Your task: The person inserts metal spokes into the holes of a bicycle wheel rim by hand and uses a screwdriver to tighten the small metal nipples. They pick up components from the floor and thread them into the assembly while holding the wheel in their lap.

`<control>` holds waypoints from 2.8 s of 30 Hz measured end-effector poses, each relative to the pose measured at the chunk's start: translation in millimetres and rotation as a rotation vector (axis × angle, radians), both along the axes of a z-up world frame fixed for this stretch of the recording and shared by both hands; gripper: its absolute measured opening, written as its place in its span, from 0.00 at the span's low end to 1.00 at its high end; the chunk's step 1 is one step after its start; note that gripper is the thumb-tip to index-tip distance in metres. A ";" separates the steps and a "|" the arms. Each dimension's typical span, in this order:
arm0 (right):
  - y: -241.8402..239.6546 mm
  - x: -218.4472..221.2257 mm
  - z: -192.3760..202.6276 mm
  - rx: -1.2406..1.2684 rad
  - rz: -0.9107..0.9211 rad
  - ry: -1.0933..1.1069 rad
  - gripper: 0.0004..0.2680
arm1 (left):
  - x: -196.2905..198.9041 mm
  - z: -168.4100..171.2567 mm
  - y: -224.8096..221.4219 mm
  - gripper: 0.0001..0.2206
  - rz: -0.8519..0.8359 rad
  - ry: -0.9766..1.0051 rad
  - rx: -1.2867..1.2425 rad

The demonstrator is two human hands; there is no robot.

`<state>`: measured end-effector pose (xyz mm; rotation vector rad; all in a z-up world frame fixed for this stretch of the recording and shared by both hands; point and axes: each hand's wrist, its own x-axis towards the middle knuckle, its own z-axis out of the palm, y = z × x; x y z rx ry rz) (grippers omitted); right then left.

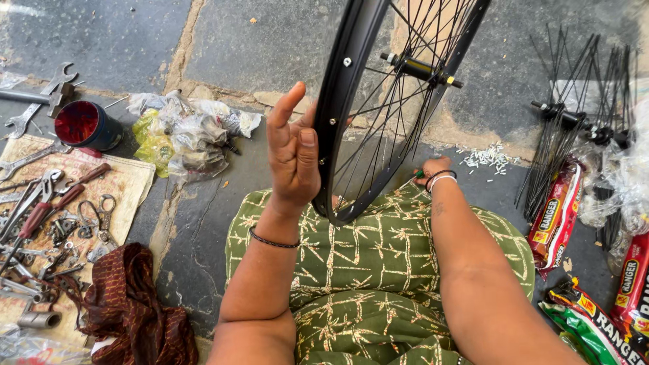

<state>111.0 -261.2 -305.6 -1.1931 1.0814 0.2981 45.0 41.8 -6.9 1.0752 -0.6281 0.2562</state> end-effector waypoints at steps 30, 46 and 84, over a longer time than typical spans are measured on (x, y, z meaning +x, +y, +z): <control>122.2 -117.2 257.5 -0.816 0.391 -1.437 0.25 | -1.4 2.8 -38.2 0.21 0.169 -0.220 0.528; -105.5 -2.9 40.3 -1.147 0.024 -0.919 0.11 | -5.4 -19.8 -40.5 0.17 0.168 0.115 0.284; -81.1 -41.1 202.3 -0.870 0.589 -1.161 0.10 | -29.5 35.1 -67.0 0.18 -0.169 0.157 0.154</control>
